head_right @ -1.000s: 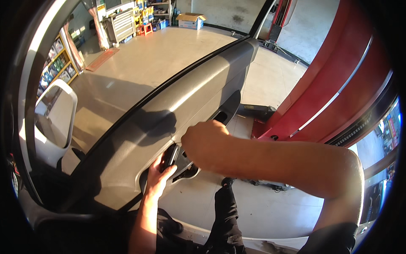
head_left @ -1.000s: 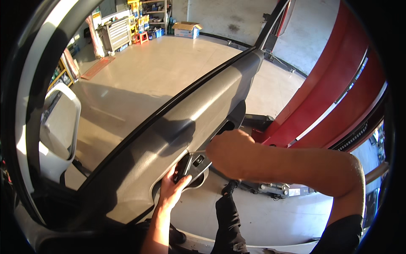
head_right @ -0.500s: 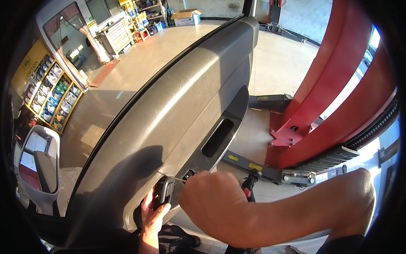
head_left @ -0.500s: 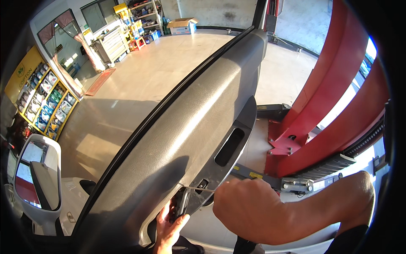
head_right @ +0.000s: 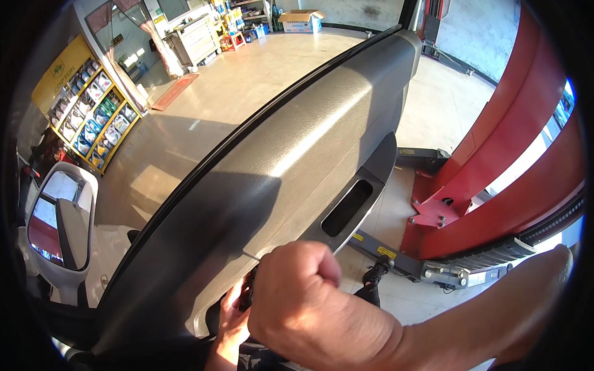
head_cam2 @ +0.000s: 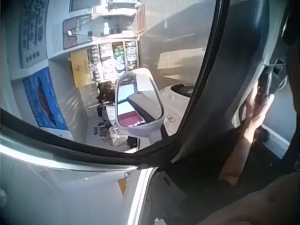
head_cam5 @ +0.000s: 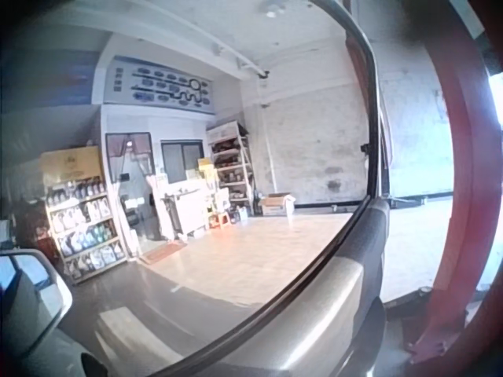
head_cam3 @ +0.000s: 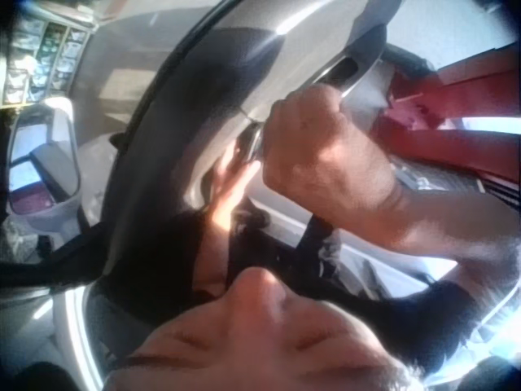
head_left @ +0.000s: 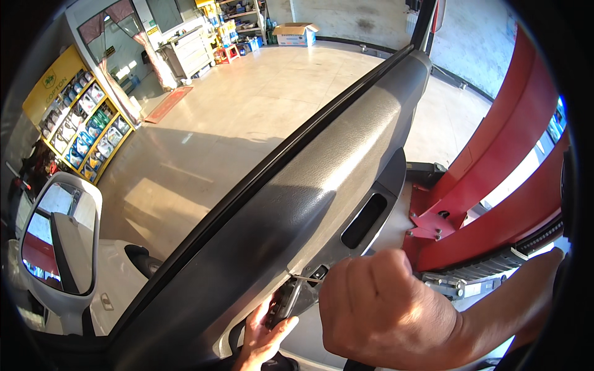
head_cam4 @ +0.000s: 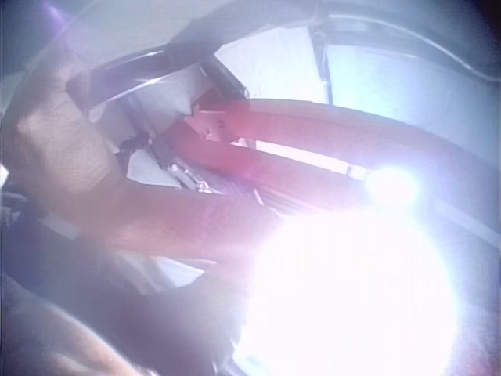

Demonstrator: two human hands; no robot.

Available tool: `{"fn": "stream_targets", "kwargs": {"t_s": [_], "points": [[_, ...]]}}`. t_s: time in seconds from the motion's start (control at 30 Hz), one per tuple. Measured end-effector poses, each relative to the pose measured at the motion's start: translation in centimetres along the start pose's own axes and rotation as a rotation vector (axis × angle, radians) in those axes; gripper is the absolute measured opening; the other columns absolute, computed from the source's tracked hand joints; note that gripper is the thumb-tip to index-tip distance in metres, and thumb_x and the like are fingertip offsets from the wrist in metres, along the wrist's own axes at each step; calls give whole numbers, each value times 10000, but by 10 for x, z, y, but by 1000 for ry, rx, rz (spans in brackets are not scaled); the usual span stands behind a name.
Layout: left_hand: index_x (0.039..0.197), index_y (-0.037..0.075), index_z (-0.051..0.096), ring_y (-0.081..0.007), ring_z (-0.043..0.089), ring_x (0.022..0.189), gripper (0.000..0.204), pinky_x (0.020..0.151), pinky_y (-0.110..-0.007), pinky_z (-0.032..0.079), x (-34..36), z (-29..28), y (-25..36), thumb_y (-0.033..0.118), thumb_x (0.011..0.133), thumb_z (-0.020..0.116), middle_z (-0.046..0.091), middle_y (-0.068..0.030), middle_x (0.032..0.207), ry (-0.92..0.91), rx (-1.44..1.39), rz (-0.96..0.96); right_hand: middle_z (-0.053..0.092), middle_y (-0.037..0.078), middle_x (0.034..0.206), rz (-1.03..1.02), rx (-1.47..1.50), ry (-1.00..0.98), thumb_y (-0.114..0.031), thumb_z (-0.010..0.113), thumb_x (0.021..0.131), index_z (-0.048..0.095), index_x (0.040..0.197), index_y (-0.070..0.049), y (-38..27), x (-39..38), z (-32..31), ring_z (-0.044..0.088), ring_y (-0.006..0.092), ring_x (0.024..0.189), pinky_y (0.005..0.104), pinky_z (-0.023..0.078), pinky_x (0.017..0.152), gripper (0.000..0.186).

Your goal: The person uses a screwdriver to remove screws from the interior door panel of a white car. They systematically unscrew fasteners around the door handle and trim, then pull the panel away from the door frame to detach it.

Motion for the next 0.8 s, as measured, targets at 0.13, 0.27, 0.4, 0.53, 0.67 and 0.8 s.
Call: {"fn": "stream_targets", "kwargs": {"t_s": [0.13, 0.27, 0.4, 0.53, 0.67, 0.8], "points": [[1473, -18, 478, -165, 591, 1112, 651, 956, -296, 476, 2, 1, 2, 97, 909, 782, 622, -103, 1280, -28, -22, 42, 435, 31, 508, -135, 34, 7, -66, 707, 717, 546, 581, -25, 9, 9, -12, 457, 158, 483, 299, 302, 480, 215], [1482, -19, 468, -165, 576, 1148, 652, 983, -298, 465, 2, 0, 6, 107, 921, 775, 612, -114, 1308, -42, -32, 82, 559, 48, 530, -261, 291, -302, -78, 742, 775, 640, 654, -2, 7, 12, 3, 581, 171, 486, 283, 380, 455, 175], [1495, -37, 449, -184, 554, 1240, 662, 1060, -314, 432, 0, 4, 12, 111, 932, 764, 596, -130, 1367, -74, -96, 97, 629, 61, 575, -186, 442, -409, -89, 743, 772, 681, 732, 18, 10, 8, 6, 638, 195, 519, 312, 427, 465, 130], [1522, -38, 431, -190, 542, 1266, 683, 1096, -340, 411, 7, 21, 5, 134, 945, 754, 579, -133, 1409, -131, -184, 83, 595, 57, 628, -37, 293, -400, -105, 734, 728, 681, 757, -6, 2, -9, 0, 634, 199, 625, 326, 458, 522, 115], [1517, -43, 438, -185, 535, 1305, 656, 1132, -328, 385, -5, -5, 11, 120, 957, 738, 566, -120, 1437, -61, -178, 102, 565, 67, 753, 342, 267, -202, -117, 720, 738, 655, 833, -38, -27, -33, 3, 617, 198, 769, 338, 479, 595, 139], [1532, -27, 432, -187, 512, 1334, 701, 1152, -334, 362, 2, 5, 8, 136, 927, 746, 554, -101, 1464, -111, -263, 89, 570, 85, 860, 572, 319, 4, -126, 705, 806, 600, 884, -65, -39, -56, 14, 622, 240, 830, 370, 498, 629, 144]]}}
Point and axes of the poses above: each hand's wrist, its own x-axis towards the middle knuckle, its own z-axis out of the palm, y = z × x, the point moved 9 cm from there along x, towards the middle knuckle
